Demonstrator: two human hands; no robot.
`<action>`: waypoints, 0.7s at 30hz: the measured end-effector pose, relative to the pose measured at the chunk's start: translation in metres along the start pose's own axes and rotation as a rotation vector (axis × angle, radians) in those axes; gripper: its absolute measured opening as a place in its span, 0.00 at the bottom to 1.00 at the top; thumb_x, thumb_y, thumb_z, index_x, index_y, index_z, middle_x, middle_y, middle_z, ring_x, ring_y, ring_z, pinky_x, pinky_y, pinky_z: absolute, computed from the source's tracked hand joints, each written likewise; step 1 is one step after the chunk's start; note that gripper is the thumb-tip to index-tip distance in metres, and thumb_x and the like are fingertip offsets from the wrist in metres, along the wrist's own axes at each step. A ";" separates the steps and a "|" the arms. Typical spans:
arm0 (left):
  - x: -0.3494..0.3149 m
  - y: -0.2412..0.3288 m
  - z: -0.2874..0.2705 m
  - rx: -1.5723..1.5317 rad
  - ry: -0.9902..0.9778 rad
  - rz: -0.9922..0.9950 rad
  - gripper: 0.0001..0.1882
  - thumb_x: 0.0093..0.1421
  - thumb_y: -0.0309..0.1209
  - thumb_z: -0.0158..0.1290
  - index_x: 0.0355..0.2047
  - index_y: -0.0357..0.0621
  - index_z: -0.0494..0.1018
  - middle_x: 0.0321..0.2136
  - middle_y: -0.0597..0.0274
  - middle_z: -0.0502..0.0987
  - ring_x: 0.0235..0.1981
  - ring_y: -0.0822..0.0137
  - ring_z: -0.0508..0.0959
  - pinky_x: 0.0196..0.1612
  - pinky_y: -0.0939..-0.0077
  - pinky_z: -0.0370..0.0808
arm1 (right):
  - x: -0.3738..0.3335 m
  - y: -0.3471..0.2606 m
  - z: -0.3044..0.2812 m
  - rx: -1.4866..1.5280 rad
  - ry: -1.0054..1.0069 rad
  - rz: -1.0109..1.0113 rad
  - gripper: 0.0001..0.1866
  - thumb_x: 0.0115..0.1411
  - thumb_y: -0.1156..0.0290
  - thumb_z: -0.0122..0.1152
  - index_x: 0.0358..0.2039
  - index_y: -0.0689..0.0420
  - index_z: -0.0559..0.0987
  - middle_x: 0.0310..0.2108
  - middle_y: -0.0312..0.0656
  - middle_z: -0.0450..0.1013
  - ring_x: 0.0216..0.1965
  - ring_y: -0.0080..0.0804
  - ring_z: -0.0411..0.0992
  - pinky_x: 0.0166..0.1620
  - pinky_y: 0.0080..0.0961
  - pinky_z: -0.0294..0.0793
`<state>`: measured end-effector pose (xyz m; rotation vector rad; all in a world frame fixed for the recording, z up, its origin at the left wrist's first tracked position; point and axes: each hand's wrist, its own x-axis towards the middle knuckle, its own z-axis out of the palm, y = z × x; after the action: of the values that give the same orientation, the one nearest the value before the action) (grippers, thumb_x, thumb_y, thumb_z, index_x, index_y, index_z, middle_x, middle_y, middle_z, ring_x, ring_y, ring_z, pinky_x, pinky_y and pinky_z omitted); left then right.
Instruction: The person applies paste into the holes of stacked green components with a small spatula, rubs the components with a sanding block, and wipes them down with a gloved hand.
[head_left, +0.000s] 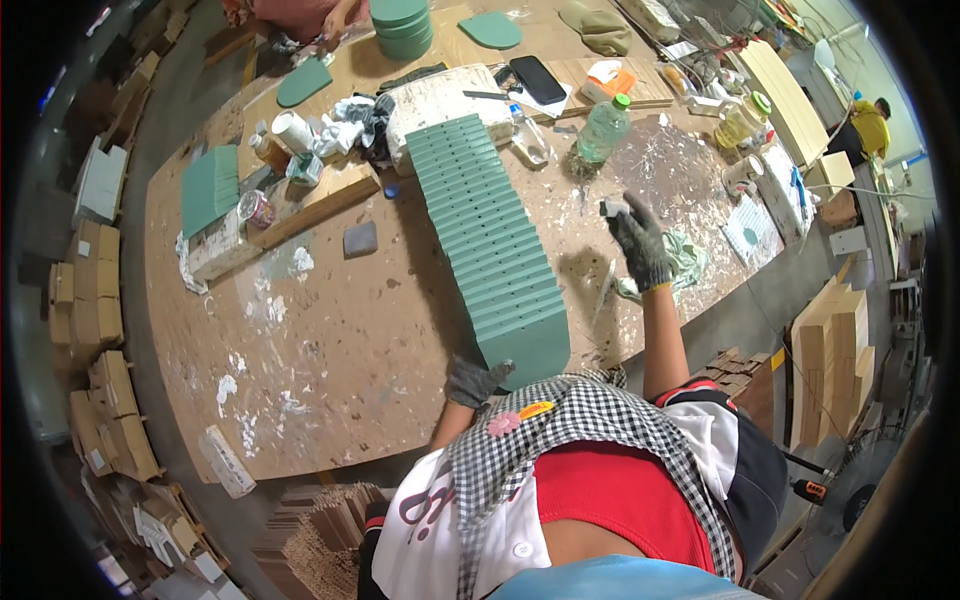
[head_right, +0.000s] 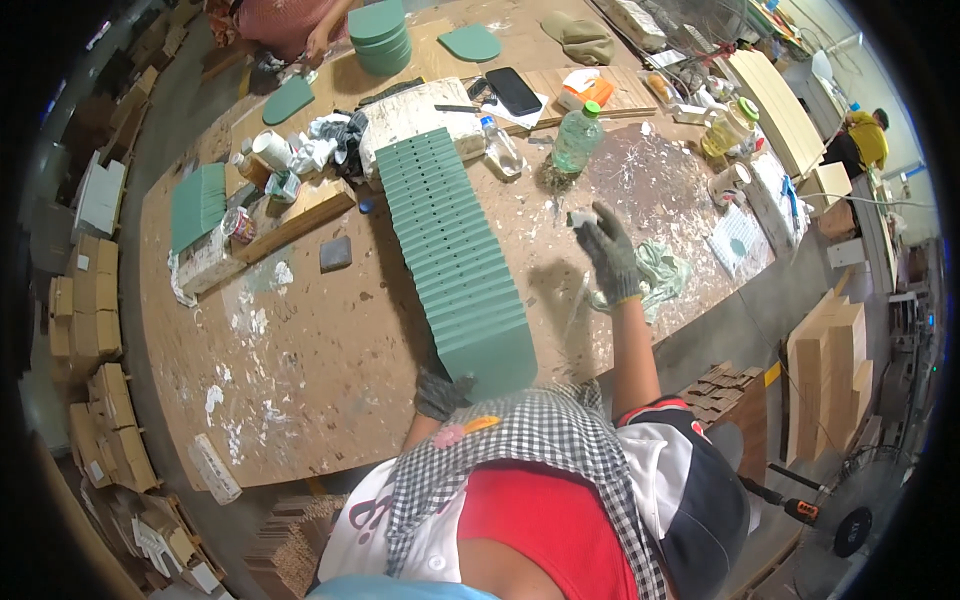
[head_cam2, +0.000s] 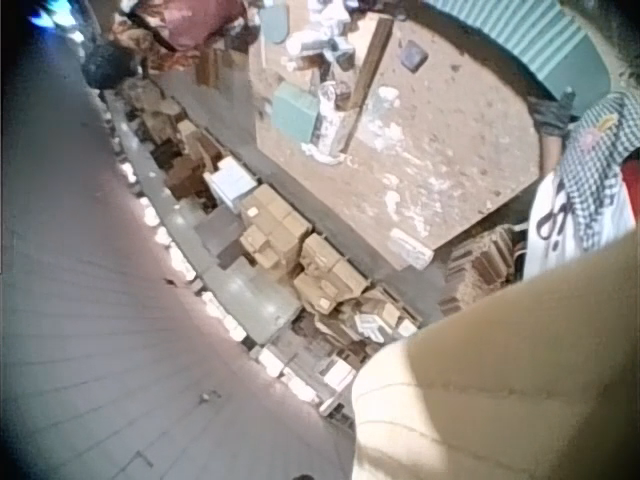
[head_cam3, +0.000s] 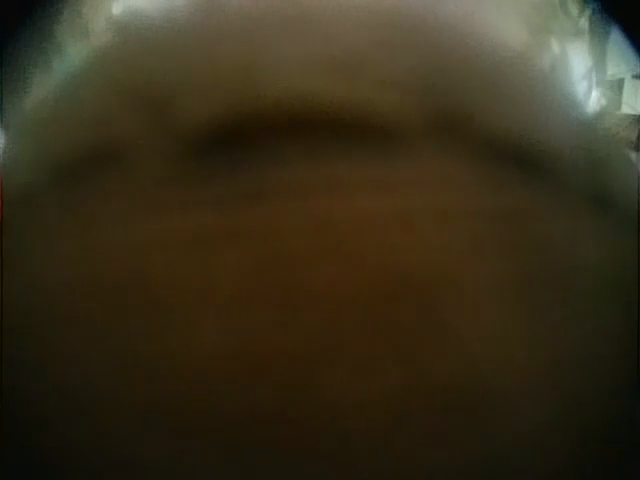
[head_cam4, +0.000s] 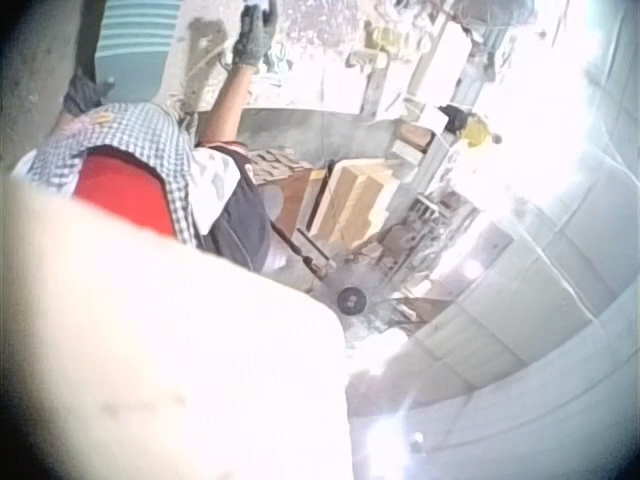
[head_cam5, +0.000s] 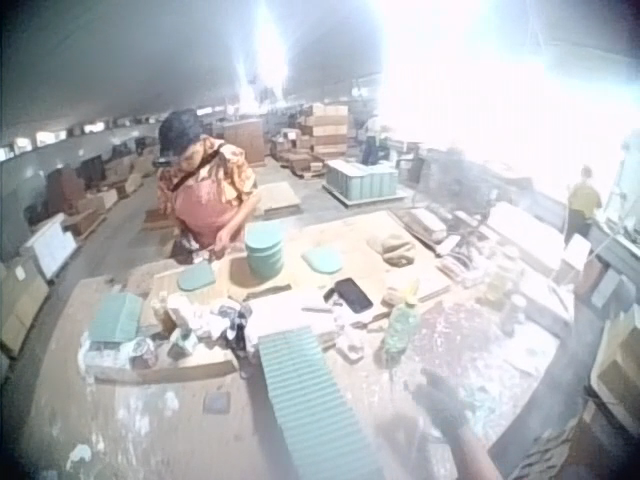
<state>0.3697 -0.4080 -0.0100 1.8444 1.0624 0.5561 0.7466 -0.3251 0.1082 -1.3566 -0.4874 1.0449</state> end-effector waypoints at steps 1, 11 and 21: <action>-0.002 0.000 -0.002 0.009 -0.002 0.008 0.48 0.51 0.55 0.63 0.68 0.46 0.60 0.63 0.49 0.69 0.64 0.50 0.68 0.65 0.59 0.64 | -0.007 0.013 -0.003 0.166 -0.040 0.008 0.29 0.63 0.72 0.64 0.63 0.65 0.67 0.52 0.50 0.73 0.52 0.37 0.75 0.56 0.29 0.76; 0.103 0.019 -0.088 -0.223 0.454 -0.056 0.43 0.62 0.47 0.52 0.70 0.36 0.50 0.72 0.48 0.52 0.71 0.56 0.56 0.71 0.65 0.56 | 0.013 0.032 0.090 0.745 -0.426 0.092 0.28 0.65 0.66 0.63 0.61 0.66 0.68 0.58 0.50 0.70 0.62 0.46 0.67 0.68 0.45 0.64; 0.160 -0.008 -0.081 -0.075 0.277 -0.044 0.29 0.68 0.30 0.44 0.67 0.34 0.56 0.72 0.50 0.52 0.70 0.57 0.59 0.68 0.71 0.62 | 0.034 0.066 0.138 0.823 -0.464 0.161 0.37 0.69 0.50 0.51 0.68 0.63 0.59 0.65 0.53 0.64 0.67 0.42 0.61 0.70 0.34 0.55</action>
<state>0.3920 -0.2310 0.0138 1.7072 1.2426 0.8313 0.6311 -0.2287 0.0655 -0.4234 -0.2282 1.4868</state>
